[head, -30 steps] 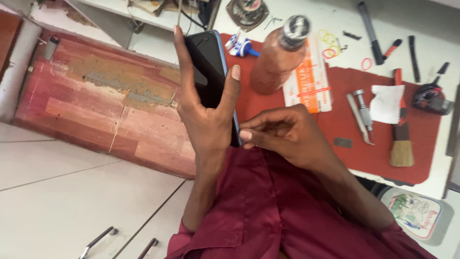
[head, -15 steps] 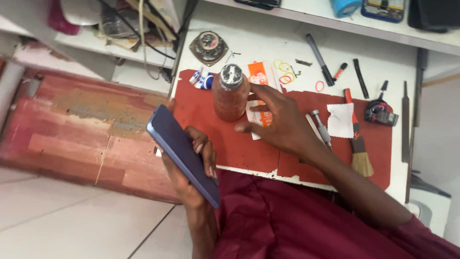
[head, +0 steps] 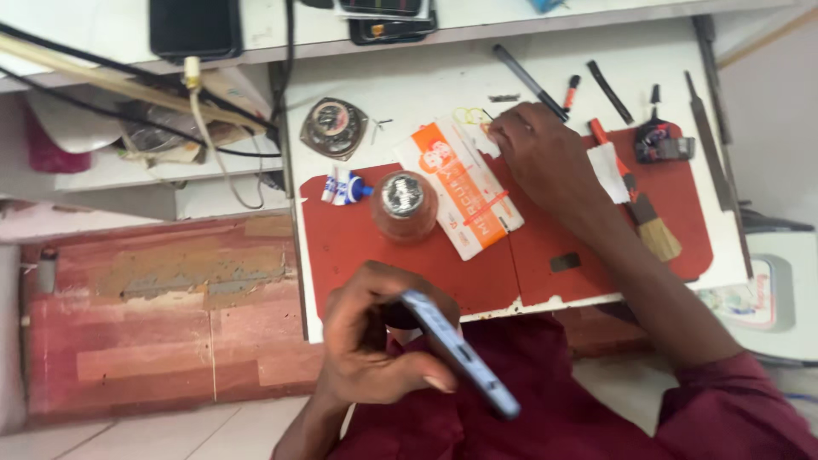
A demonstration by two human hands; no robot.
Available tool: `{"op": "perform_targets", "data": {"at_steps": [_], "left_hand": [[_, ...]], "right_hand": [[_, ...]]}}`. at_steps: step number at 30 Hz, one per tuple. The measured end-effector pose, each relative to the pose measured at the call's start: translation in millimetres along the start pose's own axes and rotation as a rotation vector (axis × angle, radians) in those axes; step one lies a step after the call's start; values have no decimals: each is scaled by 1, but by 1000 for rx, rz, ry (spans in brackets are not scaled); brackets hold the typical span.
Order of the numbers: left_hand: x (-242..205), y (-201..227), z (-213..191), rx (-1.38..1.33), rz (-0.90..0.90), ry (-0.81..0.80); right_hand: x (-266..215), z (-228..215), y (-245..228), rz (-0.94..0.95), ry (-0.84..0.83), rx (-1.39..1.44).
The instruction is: The person wipes the screen and back of a blue smartphone with a white cloth. They then pick up a yellow rubber band and wrap it around the phone, followed by a red rubber band, securing both around the device.
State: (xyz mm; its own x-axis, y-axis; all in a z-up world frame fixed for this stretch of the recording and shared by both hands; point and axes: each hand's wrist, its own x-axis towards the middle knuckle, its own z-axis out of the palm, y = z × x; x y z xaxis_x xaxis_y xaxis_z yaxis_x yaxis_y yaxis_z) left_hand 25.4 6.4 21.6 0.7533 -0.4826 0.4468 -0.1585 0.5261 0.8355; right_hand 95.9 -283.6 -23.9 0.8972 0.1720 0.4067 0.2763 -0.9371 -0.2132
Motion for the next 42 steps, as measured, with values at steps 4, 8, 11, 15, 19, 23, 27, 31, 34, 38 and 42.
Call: {"op": "perform_targets", "data": {"at_steps": [4, 8, 11, 15, 19, 23, 27, 31, 34, 38, 42], "left_hand": [[17, -2, 15, 144, -162, -119], [32, -21, 52, -166, -388, -64], [49, -46, 71, -288, -399, -4], [59, -82, 85, -400, -291, 0], [59, -106, 90, -374, -251, 67], [54, -119, 86, -508, -315, 52], [55, -128, 78, -738, -400, -80], [64, -132, 67, -817, -456, 14], [77, -133, 77, -708, -490, -24], [94, -129, 94, -630, -429, -56], [100, -112, 94, -94, -205, 306]], "right_hand": [[-20, -39, -8, 270, 139, 499], [-52, -74, -14, 358, 263, 665], [-63, -102, -24, 452, 244, 783], [-74, -126, -32, 230, 231, 639], [-87, -120, -9, -20, 245, 593], [-97, -98, 18, 144, 45, 1152], [-88, -93, 29, 515, -125, 2174], [-78, -121, 63, 132, 3, 2442], [-80, -131, 82, -85, 32, 2292], [-81, -134, 67, 266, 103, 2187], [-50, -168, 44, 216, 83, 1454]]}}
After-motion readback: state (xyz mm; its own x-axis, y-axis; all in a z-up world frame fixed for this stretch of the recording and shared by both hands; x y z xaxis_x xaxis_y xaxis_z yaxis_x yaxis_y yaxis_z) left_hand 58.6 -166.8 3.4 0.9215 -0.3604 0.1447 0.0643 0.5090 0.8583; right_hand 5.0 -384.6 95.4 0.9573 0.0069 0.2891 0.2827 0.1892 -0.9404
